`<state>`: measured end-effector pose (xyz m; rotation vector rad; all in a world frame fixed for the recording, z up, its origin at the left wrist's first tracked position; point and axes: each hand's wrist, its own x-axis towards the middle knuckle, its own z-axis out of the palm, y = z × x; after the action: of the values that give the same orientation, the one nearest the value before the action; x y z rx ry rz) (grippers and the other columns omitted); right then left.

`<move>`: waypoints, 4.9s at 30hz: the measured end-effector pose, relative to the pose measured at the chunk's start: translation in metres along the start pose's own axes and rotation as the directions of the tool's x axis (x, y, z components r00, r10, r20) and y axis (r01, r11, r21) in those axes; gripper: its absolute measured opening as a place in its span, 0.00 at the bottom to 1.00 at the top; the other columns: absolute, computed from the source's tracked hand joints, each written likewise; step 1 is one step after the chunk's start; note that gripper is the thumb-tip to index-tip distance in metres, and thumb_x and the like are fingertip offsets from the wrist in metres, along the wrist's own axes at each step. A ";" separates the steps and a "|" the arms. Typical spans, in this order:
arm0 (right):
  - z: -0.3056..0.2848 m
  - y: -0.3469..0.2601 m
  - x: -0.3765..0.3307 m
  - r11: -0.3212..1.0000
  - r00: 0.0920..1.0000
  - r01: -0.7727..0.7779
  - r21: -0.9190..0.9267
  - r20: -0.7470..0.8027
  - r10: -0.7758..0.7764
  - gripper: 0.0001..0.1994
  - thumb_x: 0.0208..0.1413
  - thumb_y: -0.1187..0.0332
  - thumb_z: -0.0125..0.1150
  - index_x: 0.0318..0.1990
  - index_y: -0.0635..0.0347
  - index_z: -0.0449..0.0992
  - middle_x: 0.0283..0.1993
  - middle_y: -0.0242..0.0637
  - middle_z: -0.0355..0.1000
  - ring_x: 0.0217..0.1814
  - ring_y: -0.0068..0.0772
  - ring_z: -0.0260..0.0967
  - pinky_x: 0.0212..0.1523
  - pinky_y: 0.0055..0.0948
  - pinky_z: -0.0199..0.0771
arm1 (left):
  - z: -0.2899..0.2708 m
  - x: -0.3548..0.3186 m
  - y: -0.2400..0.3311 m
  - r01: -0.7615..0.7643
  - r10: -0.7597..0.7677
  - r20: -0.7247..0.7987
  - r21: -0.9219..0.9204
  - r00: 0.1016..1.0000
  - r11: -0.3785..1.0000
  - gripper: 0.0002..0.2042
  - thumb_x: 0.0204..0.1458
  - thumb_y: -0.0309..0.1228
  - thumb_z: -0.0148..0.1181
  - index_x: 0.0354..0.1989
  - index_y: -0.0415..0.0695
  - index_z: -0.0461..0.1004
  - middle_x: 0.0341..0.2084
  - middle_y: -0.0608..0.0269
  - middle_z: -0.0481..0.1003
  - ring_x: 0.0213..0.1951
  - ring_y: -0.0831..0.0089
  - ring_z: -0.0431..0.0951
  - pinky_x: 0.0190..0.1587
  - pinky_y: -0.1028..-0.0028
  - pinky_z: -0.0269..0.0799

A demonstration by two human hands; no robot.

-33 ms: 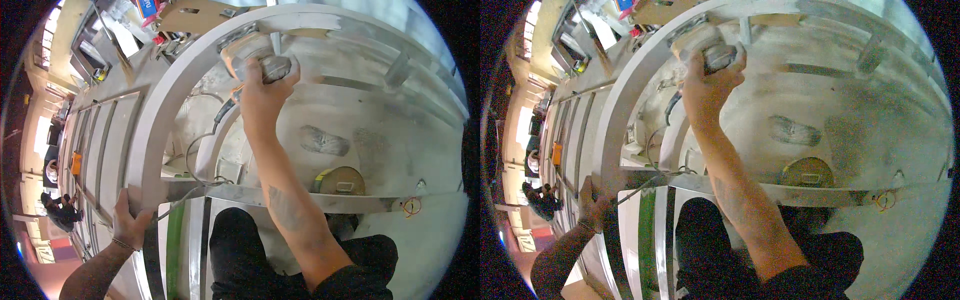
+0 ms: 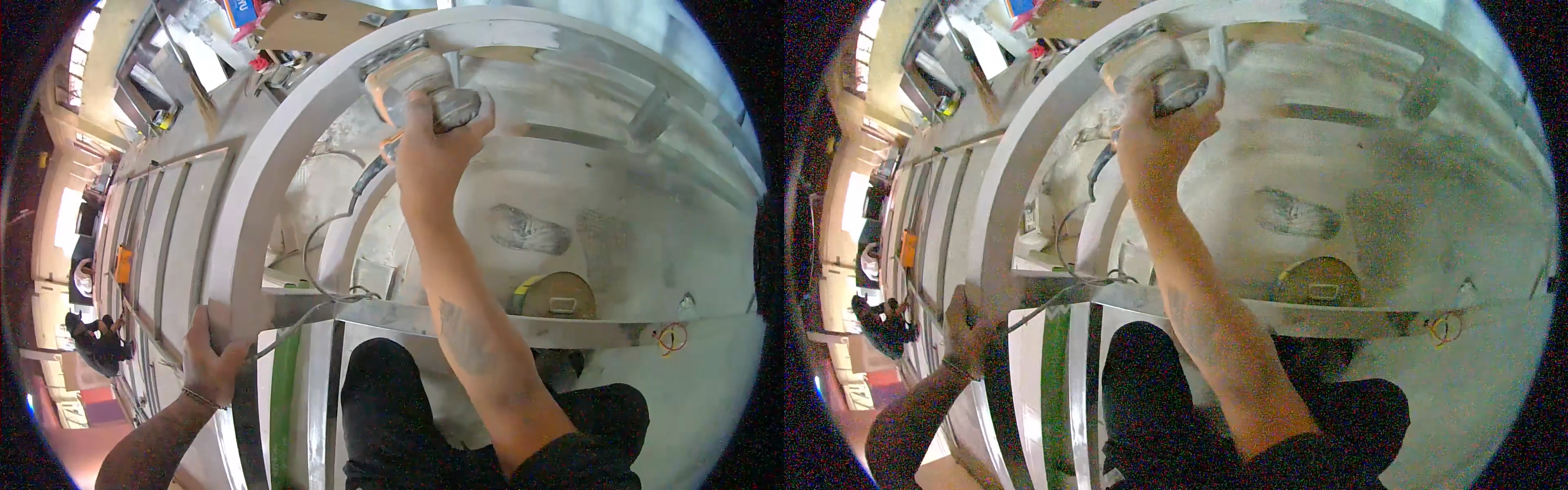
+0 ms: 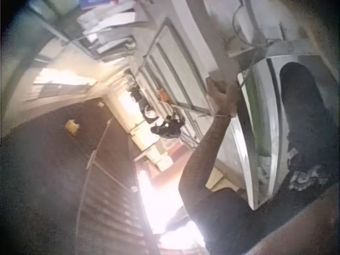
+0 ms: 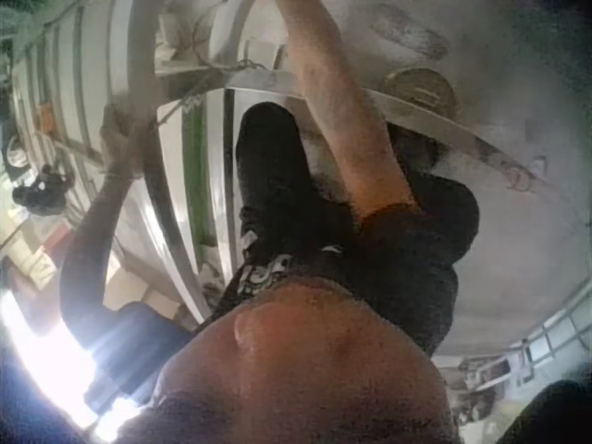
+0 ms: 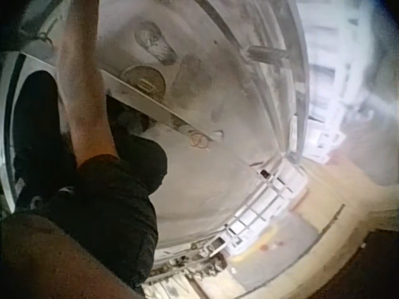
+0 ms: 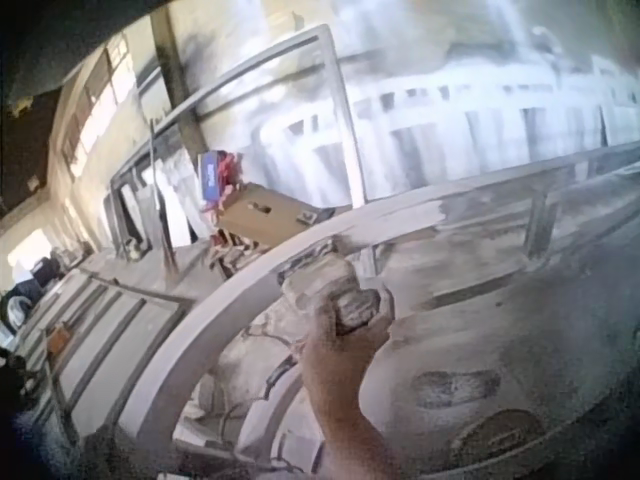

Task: The person sands a curved metal frame using an electric sander while holding the structure by hand.

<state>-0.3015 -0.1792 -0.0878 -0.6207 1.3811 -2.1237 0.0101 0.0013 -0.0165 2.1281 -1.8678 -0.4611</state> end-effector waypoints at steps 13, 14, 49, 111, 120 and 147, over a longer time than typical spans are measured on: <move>0.001 -0.006 -0.019 0.997 0.997 -0.004 -0.076 0.071 0.010 0.41 0.61 0.65 0.65 0.73 0.65 0.44 0.66 0.59 0.58 0.65 0.47 0.64 0.65 0.42 0.69 | 0.001 -0.001 0.010 -0.041 0.045 0.021 -0.148 0.999 0.988 0.24 0.47 0.44 0.65 0.43 0.37 0.69 0.33 0.51 0.76 0.36 0.63 0.76 0.41 0.63 0.73; 0.000 -0.007 -0.026 0.997 0.997 -0.006 -0.078 0.077 0.012 0.41 0.61 0.65 0.65 0.73 0.65 0.44 0.66 0.59 0.58 0.65 0.47 0.64 0.65 0.42 0.69 | 0.001 -0.001 0.011 -0.056 0.060 0.022 -0.159 0.998 0.986 0.24 0.47 0.44 0.65 0.43 0.37 0.69 0.33 0.52 0.76 0.36 0.64 0.76 0.41 0.63 0.73; -0.004 0.005 -0.035 0.994 0.982 -0.102 0.048 0.167 0.093 0.39 0.63 0.63 0.64 0.72 0.65 0.45 0.62 0.56 0.63 0.61 0.44 0.66 0.62 0.40 0.69 | -0.002 -0.003 0.018 -0.052 0.058 0.032 -0.177 0.998 0.983 0.24 0.48 0.40 0.64 0.48 0.35 0.68 0.36 0.54 0.75 0.38 0.67 0.74 0.43 0.65 0.73; 0.009 -0.009 -0.021 0.998 0.996 0.033 0.060 0.076 -0.037 0.38 0.64 0.64 0.62 0.70 0.71 0.45 0.64 0.64 0.64 0.63 0.52 0.72 0.60 0.41 0.77 | -0.005 -0.004 0.022 -0.043 0.045 0.024 -0.089 0.999 0.995 0.27 0.48 0.44 0.66 0.49 0.36 0.69 0.38 0.53 0.76 0.40 0.66 0.76 0.46 0.64 0.73; 0.008 -0.014 -0.014 0.994 0.996 0.052 0.095 0.071 -0.059 0.38 0.64 0.65 0.61 0.71 0.71 0.44 0.65 0.64 0.63 0.63 0.52 0.71 0.59 0.42 0.78 | -0.004 -0.005 0.018 -0.109 0.112 0.017 -0.120 0.994 0.987 0.27 0.48 0.42 0.65 0.50 0.35 0.69 0.38 0.49 0.76 0.41 0.62 0.76 0.46 0.62 0.73; 0.011 -0.015 -0.012 0.999 1.000 0.005 0.034 0.014 -0.005 0.39 0.63 0.63 0.63 0.71 0.71 0.45 0.64 0.66 0.63 0.62 0.53 0.72 0.58 0.44 0.78 | 0.001 -0.004 0.012 -0.093 0.091 -0.020 -0.182 0.996 0.979 0.28 0.45 0.43 0.66 0.49 0.35 0.68 0.36 0.52 0.76 0.40 0.62 0.76 0.46 0.62 0.73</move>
<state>-0.2884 -0.1738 -0.0710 -0.6251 1.3340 -2.1383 -0.0018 0.0036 -0.0121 1.9133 -1.8325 -0.5746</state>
